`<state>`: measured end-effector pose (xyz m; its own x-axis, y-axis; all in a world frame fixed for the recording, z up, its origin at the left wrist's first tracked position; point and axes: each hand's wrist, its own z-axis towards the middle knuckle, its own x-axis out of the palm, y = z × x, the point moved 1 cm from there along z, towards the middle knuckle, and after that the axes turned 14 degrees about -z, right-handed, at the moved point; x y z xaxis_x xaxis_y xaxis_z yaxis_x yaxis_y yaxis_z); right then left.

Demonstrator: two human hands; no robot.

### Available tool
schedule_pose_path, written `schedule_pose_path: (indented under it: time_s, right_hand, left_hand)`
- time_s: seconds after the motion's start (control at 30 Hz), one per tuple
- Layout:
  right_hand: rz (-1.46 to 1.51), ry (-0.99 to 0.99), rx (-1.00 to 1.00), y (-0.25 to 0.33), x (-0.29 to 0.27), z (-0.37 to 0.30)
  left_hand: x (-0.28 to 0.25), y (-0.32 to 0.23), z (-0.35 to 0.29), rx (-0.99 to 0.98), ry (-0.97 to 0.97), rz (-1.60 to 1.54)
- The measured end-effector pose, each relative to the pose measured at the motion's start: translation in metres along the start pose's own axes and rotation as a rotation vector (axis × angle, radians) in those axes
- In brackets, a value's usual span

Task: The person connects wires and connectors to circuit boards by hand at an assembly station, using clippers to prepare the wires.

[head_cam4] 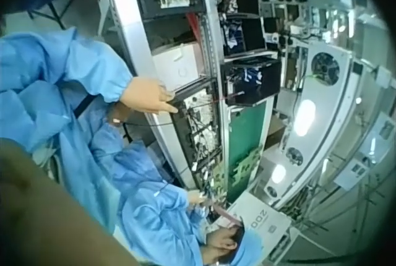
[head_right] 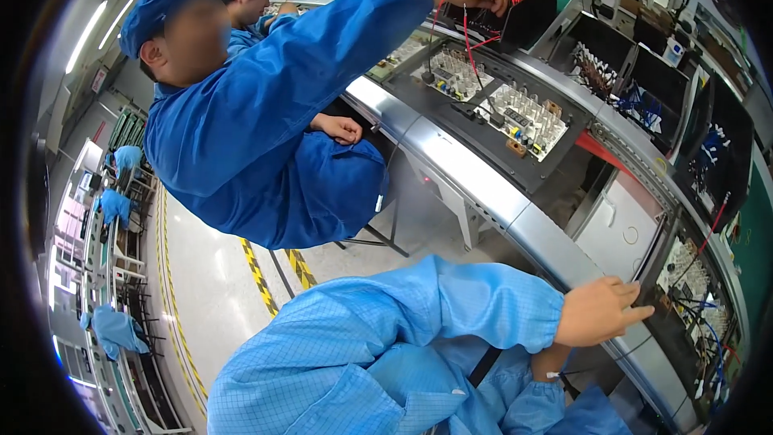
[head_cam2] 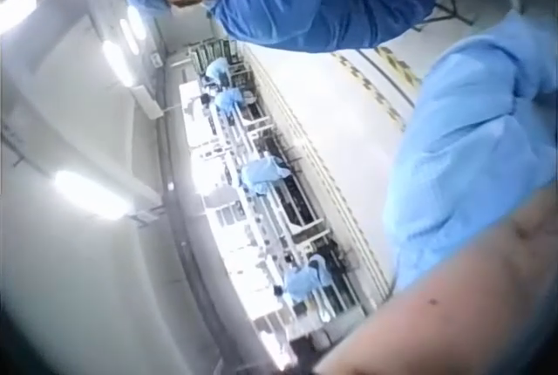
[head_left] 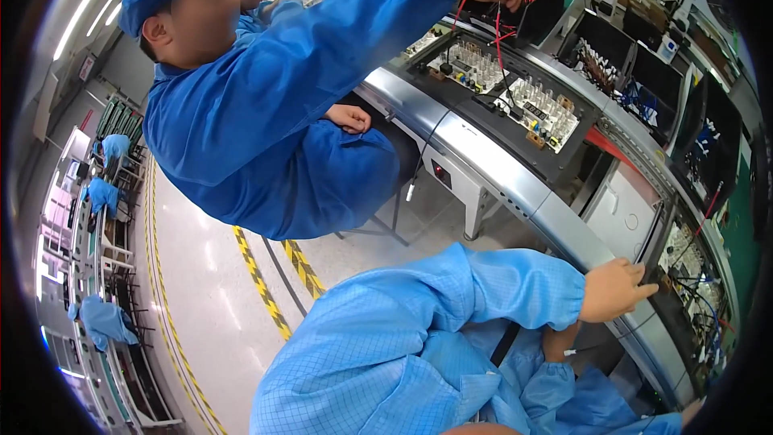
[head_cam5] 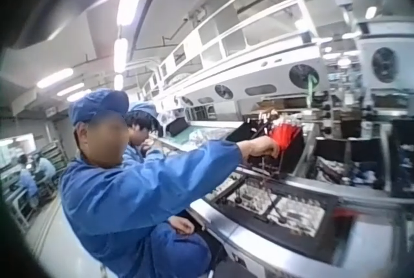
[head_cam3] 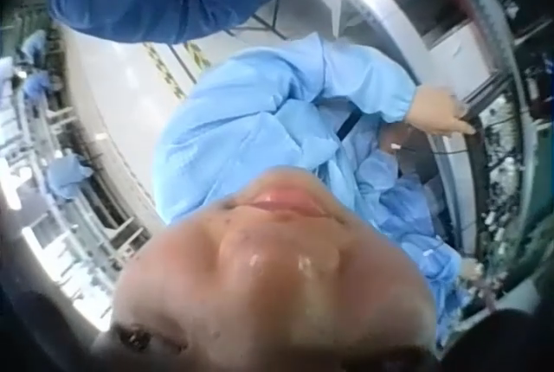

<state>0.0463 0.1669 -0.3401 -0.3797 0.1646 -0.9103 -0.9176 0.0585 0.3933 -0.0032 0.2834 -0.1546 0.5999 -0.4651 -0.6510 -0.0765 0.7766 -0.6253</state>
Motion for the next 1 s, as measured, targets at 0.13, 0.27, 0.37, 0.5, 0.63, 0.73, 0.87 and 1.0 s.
schedule_pose_path:
  time_s: [0.13,0.27,0.37,0.5,0.63,0.73,0.87,1.0]
  right_hand:
    - [0.336,-0.044,0.181,0.004,0.022,-0.004]
    - [0.243,-0.087,0.066,-0.006,0.027,0.002]
    - [0.146,-0.118,-0.039,-0.006,0.032,0.002]
    - [-0.025,-0.133,-0.136,0.001,0.026,0.002]
    - [-0.233,-0.036,-0.142,0.064,-0.060,-0.032]
    - [-0.378,-0.006,-0.148,0.098,-0.080,-0.029]
    - [-0.514,0.051,-0.122,0.114,-0.097,-0.051]
    - [-0.347,0.400,-0.004,0.127,-0.101,-0.057]
  left_hand:
    - [-0.002,-0.009,-0.007,0.114,-0.031,0.075]
    - [-0.004,-0.016,-0.018,0.186,-0.051,0.139]
    - [0.005,-0.011,-0.026,0.242,-0.067,0.256]
    - [0.001,-0.007,-0.032,0.303,-0.092,0.232]
    - [-0.050,-0.071,-0.045,0.306,-0.188,0.068]
    - [-0.095,-0.077,-0.068,0.353,-0.199,0.095]
    - [-0.145,-0.070,-0.111,0.331,-0.252,0.235]
    - [-0.189,-0.044,-0.167,0.368,-0.235,0.445]
